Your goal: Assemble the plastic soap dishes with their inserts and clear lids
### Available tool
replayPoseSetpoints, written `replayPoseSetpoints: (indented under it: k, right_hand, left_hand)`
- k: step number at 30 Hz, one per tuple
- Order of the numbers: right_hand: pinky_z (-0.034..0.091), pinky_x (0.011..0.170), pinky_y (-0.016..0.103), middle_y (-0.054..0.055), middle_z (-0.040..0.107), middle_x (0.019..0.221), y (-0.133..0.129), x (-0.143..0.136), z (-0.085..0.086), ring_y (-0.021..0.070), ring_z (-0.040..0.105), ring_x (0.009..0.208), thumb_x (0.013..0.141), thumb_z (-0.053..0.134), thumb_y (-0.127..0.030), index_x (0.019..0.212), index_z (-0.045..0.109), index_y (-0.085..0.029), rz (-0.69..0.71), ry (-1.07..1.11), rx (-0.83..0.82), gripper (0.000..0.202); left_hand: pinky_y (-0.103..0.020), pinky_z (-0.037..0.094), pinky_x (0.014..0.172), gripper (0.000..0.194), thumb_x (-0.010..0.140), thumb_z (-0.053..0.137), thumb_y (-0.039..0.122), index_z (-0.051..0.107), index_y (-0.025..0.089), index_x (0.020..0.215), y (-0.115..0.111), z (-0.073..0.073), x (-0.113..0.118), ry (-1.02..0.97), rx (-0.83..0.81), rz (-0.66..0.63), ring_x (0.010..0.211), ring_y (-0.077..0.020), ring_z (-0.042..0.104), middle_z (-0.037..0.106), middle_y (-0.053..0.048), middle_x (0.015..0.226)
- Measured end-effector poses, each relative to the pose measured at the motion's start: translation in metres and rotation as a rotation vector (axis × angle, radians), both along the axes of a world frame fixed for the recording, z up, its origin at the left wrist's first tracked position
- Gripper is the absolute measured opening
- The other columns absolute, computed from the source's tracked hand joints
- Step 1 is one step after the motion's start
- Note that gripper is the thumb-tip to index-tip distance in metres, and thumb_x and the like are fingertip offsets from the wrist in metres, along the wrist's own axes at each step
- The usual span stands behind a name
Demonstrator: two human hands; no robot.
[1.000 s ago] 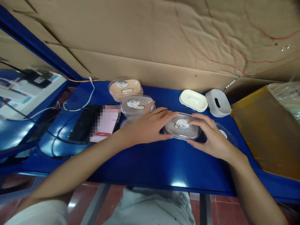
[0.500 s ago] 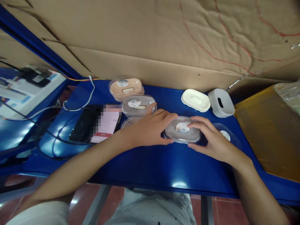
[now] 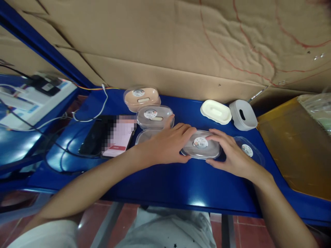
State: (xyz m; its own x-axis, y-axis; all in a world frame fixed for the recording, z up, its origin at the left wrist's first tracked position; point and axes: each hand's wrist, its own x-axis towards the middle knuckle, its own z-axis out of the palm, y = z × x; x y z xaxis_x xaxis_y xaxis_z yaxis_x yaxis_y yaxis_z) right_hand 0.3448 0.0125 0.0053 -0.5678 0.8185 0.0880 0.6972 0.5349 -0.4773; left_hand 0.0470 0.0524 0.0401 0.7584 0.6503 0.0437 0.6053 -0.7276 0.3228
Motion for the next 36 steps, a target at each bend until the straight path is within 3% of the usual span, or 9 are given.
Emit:
replayPoseSetpoints:
  k: [3, 6, 8, 10, 17, 23, 26, 29, 36]
  right_hand:
    - [0.045, 0.122, 0.062, 0.015, 0.045, 0.171, 0.001, -0.002, -0.001, 0.0365, 0.046, 0.159, 0.099, 0.076, -0.041, 0.153, 0.045, -0.034, -0.015, 0.013, 0.026, 0.063]
    - [0.045, 0.122, 0.062, 0.017, 0.046, 0.170, 0.002, -0.005, -0.003, 0.0376, 0.048, 0.158, 0.101, 0.074, -0.044, 0.155, 0.044, -0.033, -0.060, 0.018, 0.068, 0.063]
    - [0.045, 0.122, 0.063, 0.018, 0.046, 0.170, 0.004, -0.006, -0.005, 0.0387, 0.048, 0.157, 0.101, 0.074, -0.048, 0.156, 0.043, -0.033, -0.091, 0.026, 0.081, 0.065]
    - [0.045, 0.123, 0.064, 0.017, 0.046, 0.169, 0.005, -0.007, -0.008, 0.0392, 0.047, 0.157, 0.101, 0.075, -0.052, 0.158, 0.043, -0.034, -0.112, 0.044, 0.084, 0.068]
    - [0.048, 0.116, 0.067, 0.019, 0.057, 0.161, 0.008, -0.015, -0.018, 0.0443, 0.058, 0.144, 0.091, 0.081, -0.063, 0.169, 0.029, -0.032, -0.174, 0.052, 0.088, 0.098]
    - [0.044, 0.118, 0.067, 0.021, 0.045, 0.172, 0.010, -0.010, -0.014, 0.0455, 0.051, 0.152, 0.098, 0.069, -0.071, 0.175, 0.018, -0.030, -0.153, -0.026, 0.107, 0.101]
    - [0.041, 0.121, 0.065, 0.020, 0.047, 0.171, 0.013, 0.006, -0.002, 0.0430, 0.047, 0.156, 0.107, 0.054, -0.066, 0.172, 0.030, -0.028, -0.219, -0.073, 0.188, 0.079]
    - [0.042, 0.118, 0.066, 0.017, 0.057, 0.163, 0.014, 0.028, 0.010, 0.0428, 0.054, 0.150, 0.111, 0.045, -0.063, 0.162, 0.048, -0.028, -0.332, -0.153, 0.226, 0.062]
    - [0.052, 0.107, 0.071, 0.013, 0.066, 0.155, 0.005, 0.069, 0.018, 0.0454, 0.064, 0.138, 0.105, 0.050, -0.073, 0.154, 0.058, -0.030, -0.378, -0.318, 0.078, 0.066]
  left_hand:
    - [-0.069, 0.017, 0.133, 0.062, 0.096, 0.078, 0.037, 0.050, 0.015, 0.147, -0.003, -0.002, 0.001, 0.015, 0.051, 0.012, 0.136, -0.0365, 0.064, 0.067, -0.019, 0.145]
    - [-0.074, 0.017, 0.132, 0.066, 0.101, 0.071, 0.027, 0.043, 0.013, 0.159, -0.009, -0.003, 0.004, 0.080, 0.172, 0.024, 0.153, -0.0406, 0.051, 0.050, -0.027, 0.167]
    - [-0.078, 0.017, 0.130, 0.069, 0.103, 0.068, 0.024, 0.039, 0.015, 0.164, -0.013, -0.002, 0.006, 0.121, 0.242, 0.013, 0.160, -0.0426, 0.043, 0.036, -0.027, 0.176]
    - [-0.079, 0.020, 0.129, 0.068, 0.105, 0.067, 0.025, 0.039, 0.018, 0.166, -0.017, -0.001, 0.008, 0.135, 0.276, -0.013, 0.161, -0.0423, 0.042, 0.033, -0.025, 0.178]
    - [-0.074, 0.032, 0.127, 0.049, 0.109, 0.063, 0.026, 0.053, 0.017, 0.156, -0.013, -0.002, 0.011, 0.138, 0.305, -0.044, 0.153, -0.0383, 0.053, 0.049, -0.023, 0.170]
    - [-0.067, 0.033, 0.126, 0.036, 0.109, 0.060, 0.020, 0.062, 0.019, 0.145, -0.008, 0.004, 0.013, 0.149, 0.358, 0.020, 0.140, -0.0355, 0.064, 0.061, -0.020, 0.158]
    - [-0.066, 0.033, 0.125, 0.037, 0.105, 0.067, 0.020, 0.064, 0.018, 0.141, 0.006, 0.005, 0.016, 0.170, 0.358, 0.059, 0.136, -0.0363, 0.066, 0.062, -0.020, 0.155]
    - [-0.063, 0.037, 0.121, 0.036, 0.103, 0.068, 0.020, 0.065, 0.015, 0.138, 0.027, 0.005, 0.021, 0.200, 0.373, 0.092, 0.133, -0.0381, 0.067, 0.064, -0.022, 0.152]
    - [-0.059, 0.040, 0.115, 0.033, 0.101, 0.065, 0.017, 0.068, 0.011, 0.133, 0.046, 0.012, 0.026, 0.264, 0.370, 0.216, 0.120, -0.0374, 0.072, 0.072, -0.022, 0.136]
